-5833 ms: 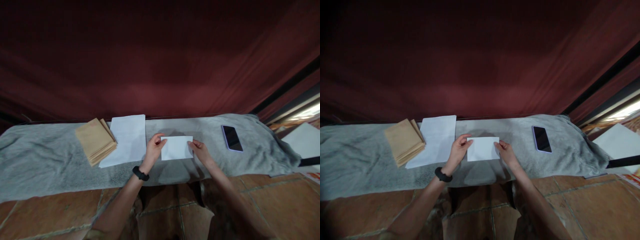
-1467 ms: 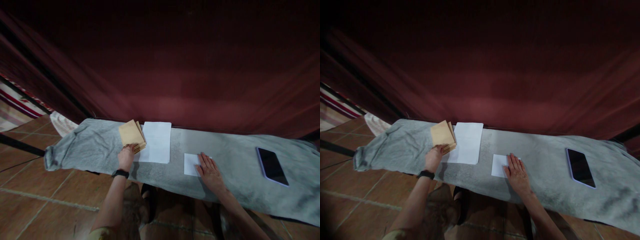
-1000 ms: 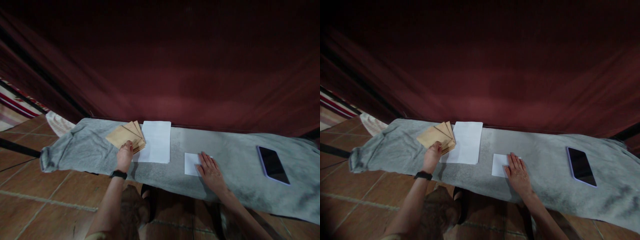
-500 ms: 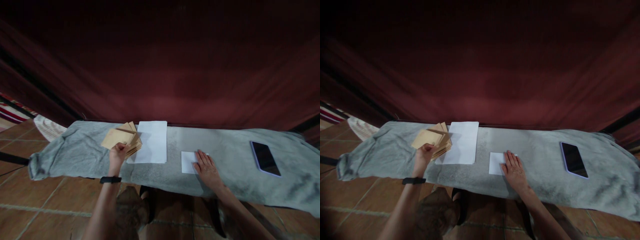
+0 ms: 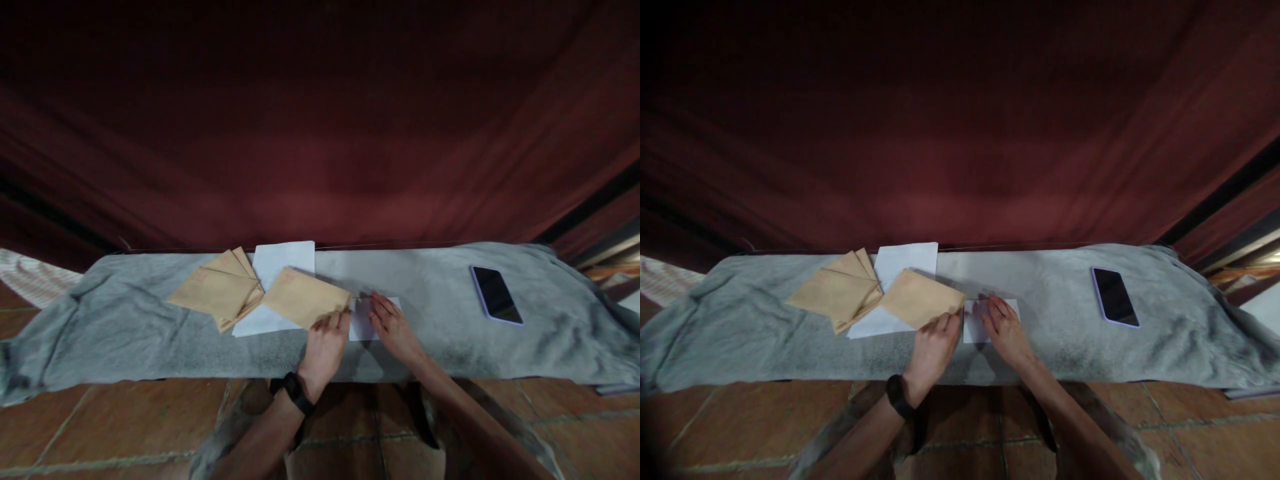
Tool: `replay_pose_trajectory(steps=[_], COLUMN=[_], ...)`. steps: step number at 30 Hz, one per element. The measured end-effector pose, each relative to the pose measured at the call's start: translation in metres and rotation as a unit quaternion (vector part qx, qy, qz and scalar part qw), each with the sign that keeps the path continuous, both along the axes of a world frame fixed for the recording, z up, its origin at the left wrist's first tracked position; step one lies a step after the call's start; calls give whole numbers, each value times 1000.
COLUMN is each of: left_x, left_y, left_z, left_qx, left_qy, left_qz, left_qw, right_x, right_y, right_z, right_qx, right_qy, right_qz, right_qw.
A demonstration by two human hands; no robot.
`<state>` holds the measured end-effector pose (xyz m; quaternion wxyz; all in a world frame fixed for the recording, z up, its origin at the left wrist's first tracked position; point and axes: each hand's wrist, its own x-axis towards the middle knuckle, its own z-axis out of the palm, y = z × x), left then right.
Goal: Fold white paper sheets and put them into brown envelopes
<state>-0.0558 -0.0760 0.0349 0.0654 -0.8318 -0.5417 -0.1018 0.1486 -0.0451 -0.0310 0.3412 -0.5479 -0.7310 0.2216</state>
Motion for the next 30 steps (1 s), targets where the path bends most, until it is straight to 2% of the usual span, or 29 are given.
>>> replay_pose_trajectory(steps=[2,5,8,10,12,15,20,26,30], left_x=[24,41,45,40,30,9,-14,-11,-6], left_y=[-6,-9,-6,1,11,29,47,47,46], left_z=[-3,-8,-12,-13,-12,-8,-8,-7,-5], left_qx=[-30,-60,-74,-80,-80,-76,-116,-155,-116], left_qy=[15,9,-37,-92,-143,-146,-71,-66,-67], left_qz=[-31,-36,-48,-77,-117,-97,-134,-155,-151], left_qw=[999,998,995,990,980,982,982,973,979], right_x=[-10,-23,-27,-22,-11,7,24,36,41], right_y=[0,1,2,4,6,8,7,12,14], right_z=[8,14,14,16,21,32,47,55,53], right_qx=[-84,-210,-251,-264,-304,-370,-393,-387,-362], right_qy=[144,312,373,403,437,444,408,367,376], right_qz=[42,71,47,45,60,93,113,121,104], right_qw=[985,924,892,875,844,811,816,837,847])
